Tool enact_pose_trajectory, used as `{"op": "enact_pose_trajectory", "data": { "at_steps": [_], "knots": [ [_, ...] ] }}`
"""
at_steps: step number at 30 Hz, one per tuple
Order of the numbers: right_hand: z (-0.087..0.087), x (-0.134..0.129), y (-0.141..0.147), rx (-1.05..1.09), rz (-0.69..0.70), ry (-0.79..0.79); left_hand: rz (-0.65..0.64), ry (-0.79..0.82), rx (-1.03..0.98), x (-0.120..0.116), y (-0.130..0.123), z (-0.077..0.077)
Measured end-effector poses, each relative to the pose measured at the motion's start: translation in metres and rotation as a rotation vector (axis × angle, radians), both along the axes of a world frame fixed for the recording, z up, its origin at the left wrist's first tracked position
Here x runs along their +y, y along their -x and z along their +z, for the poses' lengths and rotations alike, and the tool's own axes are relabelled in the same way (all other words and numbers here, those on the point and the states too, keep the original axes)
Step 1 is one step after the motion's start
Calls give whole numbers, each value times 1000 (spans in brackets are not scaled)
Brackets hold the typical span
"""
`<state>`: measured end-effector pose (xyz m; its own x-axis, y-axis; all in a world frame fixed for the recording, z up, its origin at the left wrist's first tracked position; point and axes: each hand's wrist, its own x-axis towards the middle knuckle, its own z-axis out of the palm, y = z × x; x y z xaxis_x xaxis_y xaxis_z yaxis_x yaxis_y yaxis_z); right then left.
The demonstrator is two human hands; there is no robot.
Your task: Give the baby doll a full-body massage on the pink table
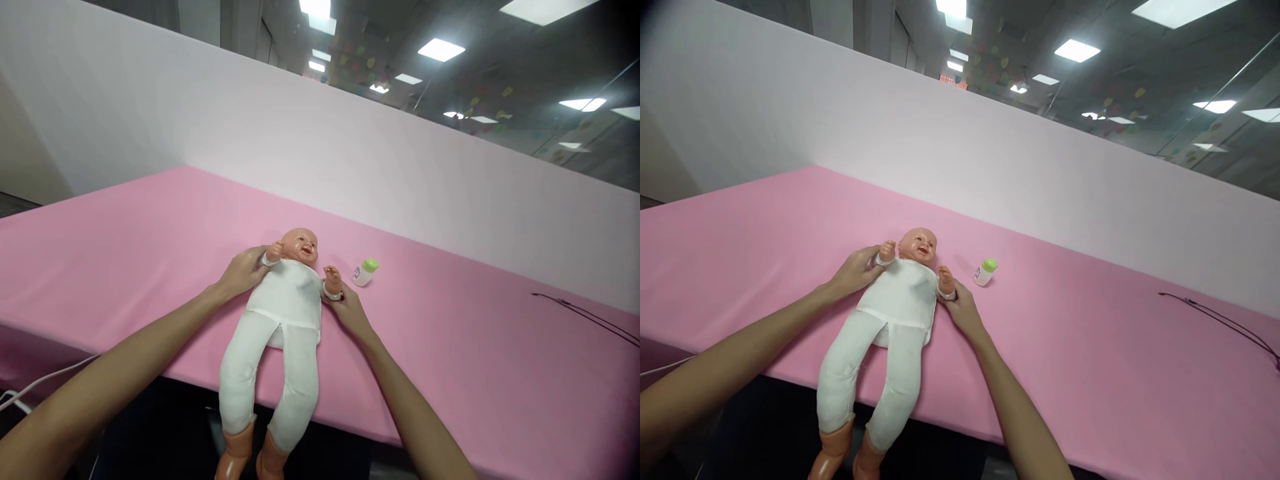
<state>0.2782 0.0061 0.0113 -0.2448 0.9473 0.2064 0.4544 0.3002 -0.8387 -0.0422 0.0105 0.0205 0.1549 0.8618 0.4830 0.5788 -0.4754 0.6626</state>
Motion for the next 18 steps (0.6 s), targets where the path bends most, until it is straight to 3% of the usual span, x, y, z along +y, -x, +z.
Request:
{"op": "enact_pose_trajectory", "data": {
  "at_steps": [4,7,11,14,18],
  "knots": [
    [-13,11,-2,221,-125,60,130,63,-178,8,1,-10],
    [-16,14,-2,252,-174,32,144,84,-347,13,2,-15],
    [-11,9,-2,109,-89,-66,-49,6,-240,12,4,-14],
    [-5,1,-1,-127,47,-245,-196,-116,-68,9,3,-10],
    [0,-5,1,-285,93,-357,-226,-159,-32,7,0,-9]
  ]
}}
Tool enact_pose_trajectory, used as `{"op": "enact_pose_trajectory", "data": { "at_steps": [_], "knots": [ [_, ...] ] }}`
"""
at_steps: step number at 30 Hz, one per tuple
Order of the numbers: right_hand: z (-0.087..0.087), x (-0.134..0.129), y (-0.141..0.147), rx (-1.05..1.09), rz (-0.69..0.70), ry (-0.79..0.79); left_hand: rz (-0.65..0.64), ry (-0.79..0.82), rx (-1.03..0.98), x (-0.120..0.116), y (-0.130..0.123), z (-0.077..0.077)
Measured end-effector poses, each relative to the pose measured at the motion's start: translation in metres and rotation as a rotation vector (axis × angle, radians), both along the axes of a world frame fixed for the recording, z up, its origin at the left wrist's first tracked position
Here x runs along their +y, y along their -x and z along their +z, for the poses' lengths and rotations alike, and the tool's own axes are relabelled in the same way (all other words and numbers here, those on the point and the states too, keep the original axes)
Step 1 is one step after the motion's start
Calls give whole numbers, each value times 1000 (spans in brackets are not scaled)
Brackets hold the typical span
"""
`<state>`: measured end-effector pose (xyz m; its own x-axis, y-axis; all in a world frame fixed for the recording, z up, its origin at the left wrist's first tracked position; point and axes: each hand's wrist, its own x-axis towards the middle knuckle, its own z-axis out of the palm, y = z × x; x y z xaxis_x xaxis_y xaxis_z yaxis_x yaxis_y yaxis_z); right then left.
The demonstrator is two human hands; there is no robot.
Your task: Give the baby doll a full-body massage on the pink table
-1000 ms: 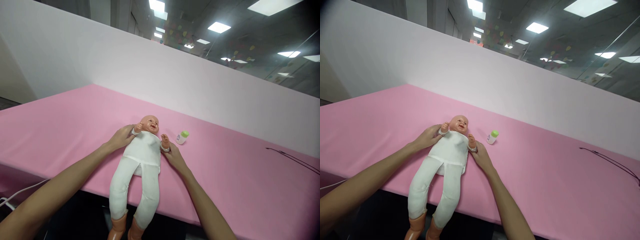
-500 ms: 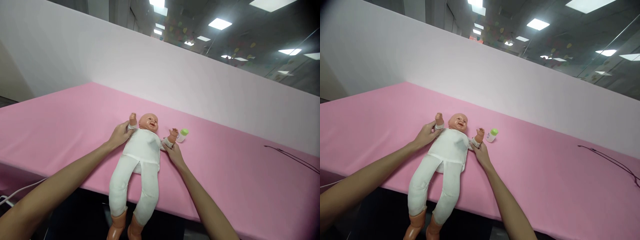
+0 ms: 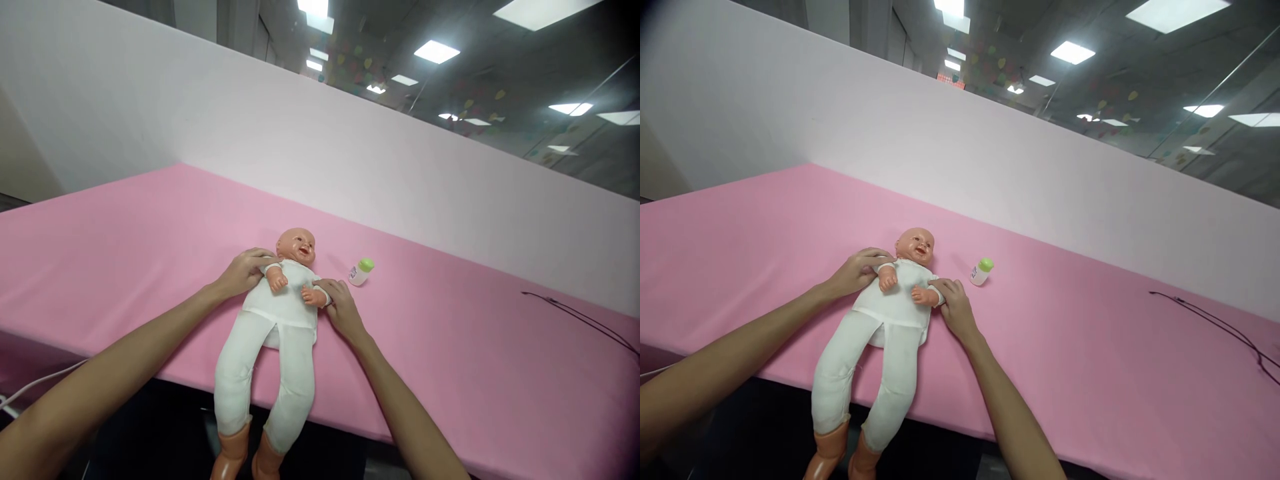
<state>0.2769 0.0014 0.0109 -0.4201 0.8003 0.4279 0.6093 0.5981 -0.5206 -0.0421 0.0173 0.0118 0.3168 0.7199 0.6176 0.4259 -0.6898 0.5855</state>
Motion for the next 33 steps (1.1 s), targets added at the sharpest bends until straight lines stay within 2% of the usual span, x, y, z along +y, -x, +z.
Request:
{"op": "enact_pose_trajectory", "data": {
  "at_steps": [3,7,9,11,14,17,19,21,24,28,30,33],
  "knots": [
    [-3,2,2,138,-40,71,74,115,-135,2,-1,-3],
    [-11,12,0,501,-166,319,317,256,-412,12,1,-12],
    [-14,16,-3,580,-207,373,379,295,-508,15,3,-15],
    [-14,18,-5,591,-211,376,359,304,-527,16,5,-15],
    [-10,13,-5,502,-153,300,193,239,-398,11,4,-11],
    [-5,5,-4,229,-28,90,10,77,-148,5,1,-6],
    [-2,1,-3,64,23,-15,-25,-9,-50,2,-1,-4],
    [-2,-1,-2,12,33,-38,-17,-23,-31,0,-3,-3],
    [-6,2,0,146,8,32,25,51,-103,-1,-4,-3],
    [-12,13,-2,497,-130,278,254,226,-360,8,-2,-11],
    [-13,16,-4,580,-185,347,351,296,-500,15,1,-15],
    [-11,15,-4,584,-182,352,324,320,-577,20,5,-17]
  ]
}}
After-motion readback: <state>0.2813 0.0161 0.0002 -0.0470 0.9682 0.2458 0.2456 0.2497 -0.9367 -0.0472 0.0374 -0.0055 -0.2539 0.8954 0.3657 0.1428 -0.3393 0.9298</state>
